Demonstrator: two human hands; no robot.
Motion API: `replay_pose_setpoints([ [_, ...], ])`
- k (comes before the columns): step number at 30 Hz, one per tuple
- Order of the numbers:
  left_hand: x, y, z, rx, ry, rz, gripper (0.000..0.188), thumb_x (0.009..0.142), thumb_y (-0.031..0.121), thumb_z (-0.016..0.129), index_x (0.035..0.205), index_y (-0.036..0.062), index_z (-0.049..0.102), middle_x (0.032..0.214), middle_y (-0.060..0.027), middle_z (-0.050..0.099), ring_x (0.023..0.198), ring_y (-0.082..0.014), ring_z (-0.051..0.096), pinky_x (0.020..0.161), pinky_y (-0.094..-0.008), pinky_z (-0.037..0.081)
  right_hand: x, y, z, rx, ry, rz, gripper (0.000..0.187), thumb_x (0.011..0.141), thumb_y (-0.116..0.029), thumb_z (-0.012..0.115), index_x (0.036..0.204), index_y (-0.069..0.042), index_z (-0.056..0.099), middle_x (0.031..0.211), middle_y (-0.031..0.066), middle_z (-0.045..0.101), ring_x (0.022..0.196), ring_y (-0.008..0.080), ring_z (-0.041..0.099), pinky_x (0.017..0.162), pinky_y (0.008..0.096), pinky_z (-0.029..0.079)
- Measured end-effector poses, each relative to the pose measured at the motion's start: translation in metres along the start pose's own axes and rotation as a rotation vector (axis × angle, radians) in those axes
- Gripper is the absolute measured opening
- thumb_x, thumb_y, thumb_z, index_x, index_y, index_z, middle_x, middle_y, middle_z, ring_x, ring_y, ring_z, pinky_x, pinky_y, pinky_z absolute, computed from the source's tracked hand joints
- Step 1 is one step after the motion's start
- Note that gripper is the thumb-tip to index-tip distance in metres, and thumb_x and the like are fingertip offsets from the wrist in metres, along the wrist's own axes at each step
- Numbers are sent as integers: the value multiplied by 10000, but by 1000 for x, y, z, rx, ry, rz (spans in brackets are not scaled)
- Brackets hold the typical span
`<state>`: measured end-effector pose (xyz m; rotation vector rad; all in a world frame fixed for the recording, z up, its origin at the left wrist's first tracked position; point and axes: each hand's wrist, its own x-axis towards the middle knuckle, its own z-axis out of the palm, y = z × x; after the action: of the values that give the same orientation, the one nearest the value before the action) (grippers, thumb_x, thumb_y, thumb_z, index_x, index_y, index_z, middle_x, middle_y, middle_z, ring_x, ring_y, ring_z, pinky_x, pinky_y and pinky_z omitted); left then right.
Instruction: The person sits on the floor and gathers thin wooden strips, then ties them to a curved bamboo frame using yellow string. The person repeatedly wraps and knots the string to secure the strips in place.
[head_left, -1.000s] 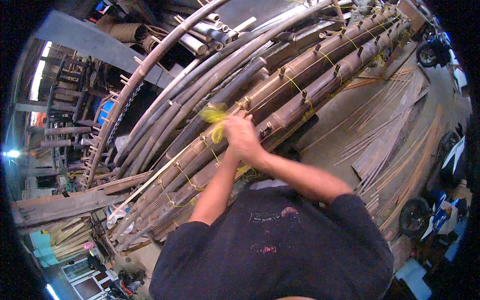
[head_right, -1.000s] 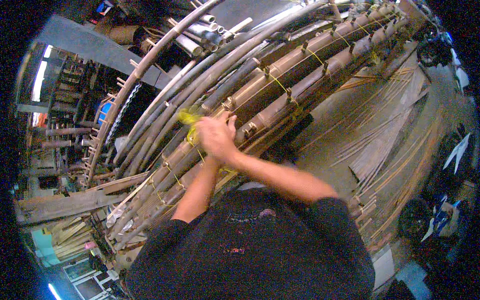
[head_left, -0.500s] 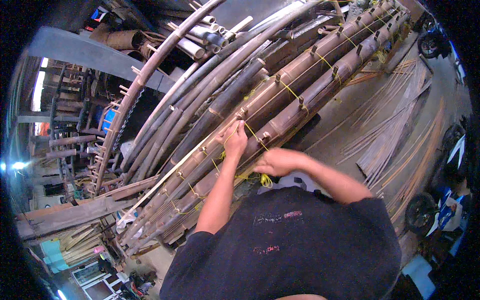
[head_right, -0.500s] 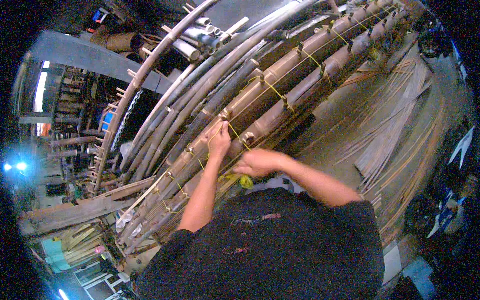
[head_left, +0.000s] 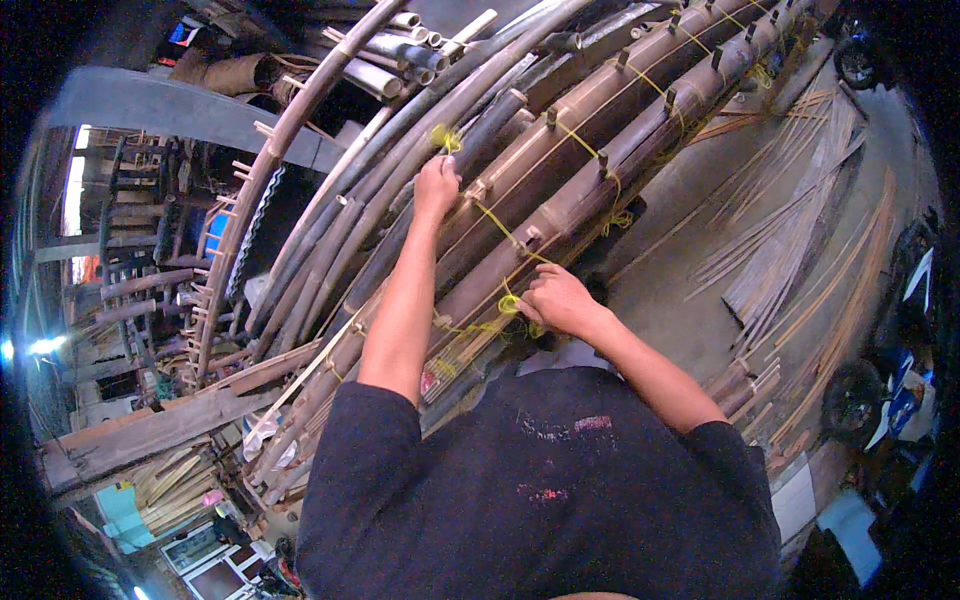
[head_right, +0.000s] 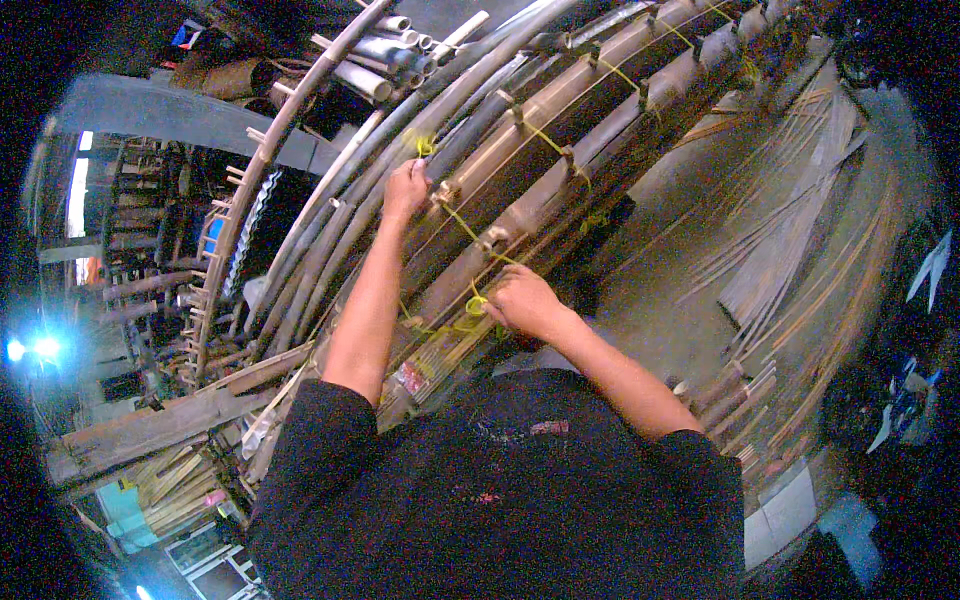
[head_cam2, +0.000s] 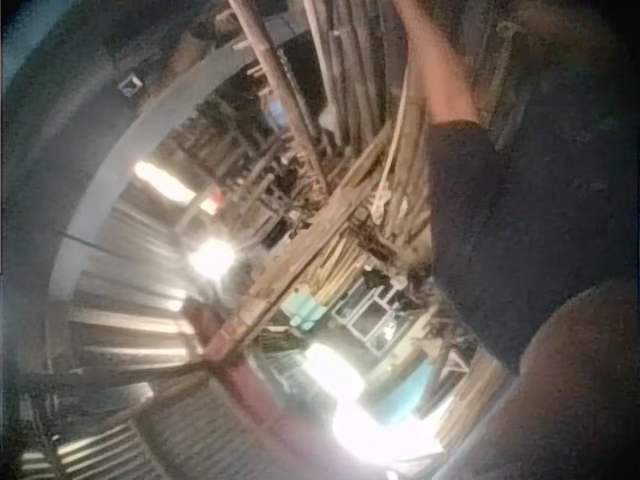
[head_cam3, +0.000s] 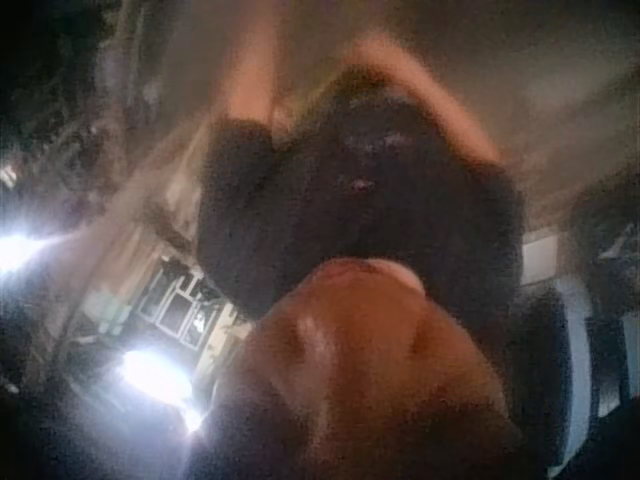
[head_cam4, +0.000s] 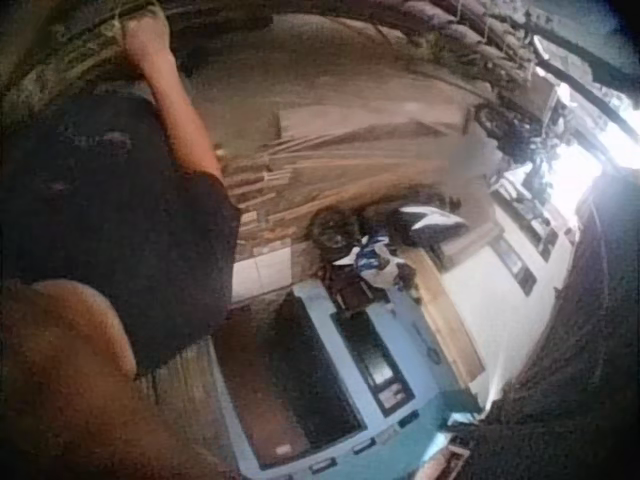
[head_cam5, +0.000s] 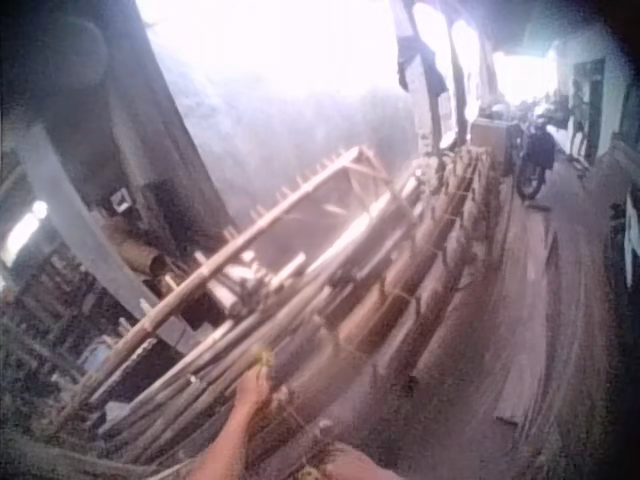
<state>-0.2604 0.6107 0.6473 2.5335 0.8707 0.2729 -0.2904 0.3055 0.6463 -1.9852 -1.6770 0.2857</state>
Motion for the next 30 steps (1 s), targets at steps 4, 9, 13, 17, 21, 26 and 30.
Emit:
replay_pose_setpoints([
  [4, -73, -7, -72, -26, 55, -17, 365, 955, 263, 447, 1174, 13, 598, 1127, -246, 626, 1071, -409, 587, 923, -471, 448, -4, -47, 27, 228, 68, 151, 327, 883, -343, 569, 916, -34, 670, 922, 184, 654, 923, 357, 620, 859, 474, 483],
  [9, -193, -110, -79, 7, -244, -22, 366, 899, 269, 573, 1219, 91, 569, 1189, -166, 621, 1145, -383, 547, 982, -587, 353, 19, -113, 94, 1677, -137, 515, 326, 947, -338, 541, 1055, -42, 623, 950, 85, 638, 864, 224, 610, 818, 378, 491],
  [13, -212, -90, -60, 55, -71, 11, 354, 875, 272, 621, 1194, 126, 577, 1174, -102, 628, 1150, -324, 538, 945, -755, 228, 72, -144, 95, 1982, 936, 924, 258, 955, -319, 499, 979, -94, 624, 869, 38, 617, 830, 171, 576, 800, 356, 463],
  [17, -211, -97, -39, 55, 237, 145, 306, 895, 302, 606, 1084, 62, 632, 1040, -164, 673, 935, -399, 604, 868, -491, 438, 140, -195, 92, 672, 703, 261, 374, 948, -389, 478, 1035, -73, 659, 965, 133, 632, 948, 297, 586, 956, 486, 396],
  [21, -201, -160, -12, -98, 448, 331, 265, 906, 272, 584, 1112, 119, 650, 1049, -166, 672, 928, -375, 616, 888, -524, 386, 193, -184, 27, -318, -325, -111, 453, 925, -472, 488, 1081, -104, 700, 1182, 197, 603, 1185, 386, 500, 1060, 625, 240],
  [26, -205, -101, -44, -59, 269, 95, 240, 894, 267, 523, 1047, 124, 640, 855, -185, 685, 852, -452, 625, 829, -611, 286, 231, -98, 32, 386, -197, 200, 507, 943, -493, 497, 1013, -35, 704, 909, 188, 664, 909, 312, 629, 880, 401, 477],
  [30, -213, -110, -45, -27, 120, -12, 220, 930, 285, 502, 985, 137, 655, 909, -131, 694, 887, -363, 638, 878, -560, 283, 143, -144, -11, 866, -292, 68, 404, 952, -379, 527, 877, -5, 661, 796, 181, 657, 737, 281, 587, 711, 408, 469],
])
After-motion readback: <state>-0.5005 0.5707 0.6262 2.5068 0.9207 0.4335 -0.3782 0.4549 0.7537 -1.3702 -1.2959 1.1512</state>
